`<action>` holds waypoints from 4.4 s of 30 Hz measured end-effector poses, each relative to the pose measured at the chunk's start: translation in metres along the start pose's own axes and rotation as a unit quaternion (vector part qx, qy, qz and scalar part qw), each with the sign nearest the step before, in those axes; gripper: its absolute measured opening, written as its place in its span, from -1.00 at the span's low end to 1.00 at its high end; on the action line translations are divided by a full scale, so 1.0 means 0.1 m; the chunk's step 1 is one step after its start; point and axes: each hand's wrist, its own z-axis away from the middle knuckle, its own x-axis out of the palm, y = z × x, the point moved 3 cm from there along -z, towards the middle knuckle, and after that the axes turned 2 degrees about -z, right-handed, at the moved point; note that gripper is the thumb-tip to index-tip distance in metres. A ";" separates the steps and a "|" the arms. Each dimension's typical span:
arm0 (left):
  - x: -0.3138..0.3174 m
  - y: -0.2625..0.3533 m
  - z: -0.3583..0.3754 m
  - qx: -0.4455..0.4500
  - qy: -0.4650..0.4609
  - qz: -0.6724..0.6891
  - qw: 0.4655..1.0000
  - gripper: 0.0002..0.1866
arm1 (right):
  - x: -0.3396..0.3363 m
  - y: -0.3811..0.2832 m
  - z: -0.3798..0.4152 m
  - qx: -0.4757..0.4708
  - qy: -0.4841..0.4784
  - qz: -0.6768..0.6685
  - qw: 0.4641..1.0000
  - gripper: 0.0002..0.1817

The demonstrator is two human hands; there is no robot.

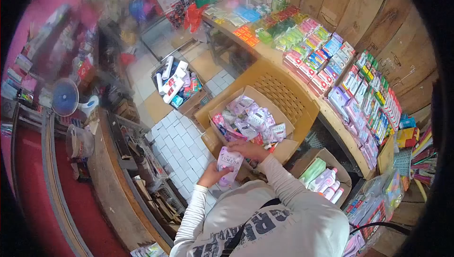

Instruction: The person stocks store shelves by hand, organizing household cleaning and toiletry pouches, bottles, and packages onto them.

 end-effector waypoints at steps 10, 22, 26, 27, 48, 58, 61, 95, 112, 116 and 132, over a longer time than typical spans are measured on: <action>-0.17 -0.57 0.64 -0.021 0.185 0.117 0.976 -0.73 | -0.37 1.94 0.23 0.400 0.452 -0.608 0.516 -0.61; -0.17 -0.85 1.37 -0.007 0.334 0.317 0.888 -0.75 | -0.86 1.42 -0.14 0.180 0.665 0.093 0.719 -0.63; -0.27 -0.95 1.50 0.021 0.325 0.408 0.853 -0.76 | -0.96 1.08 -0.19 0.131 0.521 0.032 0.843 -0.69; -0.30 -1.00 1.52 0.032 0.319 0.429 0.845 -0.75 | -0.93 0.92 -0.23 0.101 0.475 0.019 0.874 -0.70; -0.03 -1.60 3.17 0.156 0.382 0.450 0.792 -0.65 | 2.73 -2.06 -0.70 0.185 -0.286 -0.231 0.911 -0.64; 0.39 -2.34 4.65 0.170 0.625 0.363 0.670 -0.69 | 4.54 -2.70 -0.45 0.113 -0.464 -0.042 0.878 -0.71; 0.50 -2.45 5.00 0.220 0.667 0.390 0.596 -0.70 | 4.93 -2.84 -0.47 0.066 -0.501 -0.005 0.863 -0.73; 1.00 -2.64 5.77 0.252 0.848 0.422 0.201 -0.76 | 8.97 -2.94 -1.61 -0.505 -0.586 0.191 0.604 -0.89; 0.58 -2.46 6.15 0.032 0.868 0.337 0.363 -0.73 | 8.37 -3.49 -1.71 -0.284 -0.673 0.065 0.679 -0.69; 0.17 -2.42 6.19 0.034 0.858 0.246 0.450 -0.70 | 7.70 -3.94 -1.33 -0.200 -0.797 0.026 0.569 -0.70; -0.62 -2.70 6.09 0.081 0.871 0.168 0.454 -0.64 | 6.94 -4.54 -1.86 -0.323 -0.602 0.084 0.725 -0.78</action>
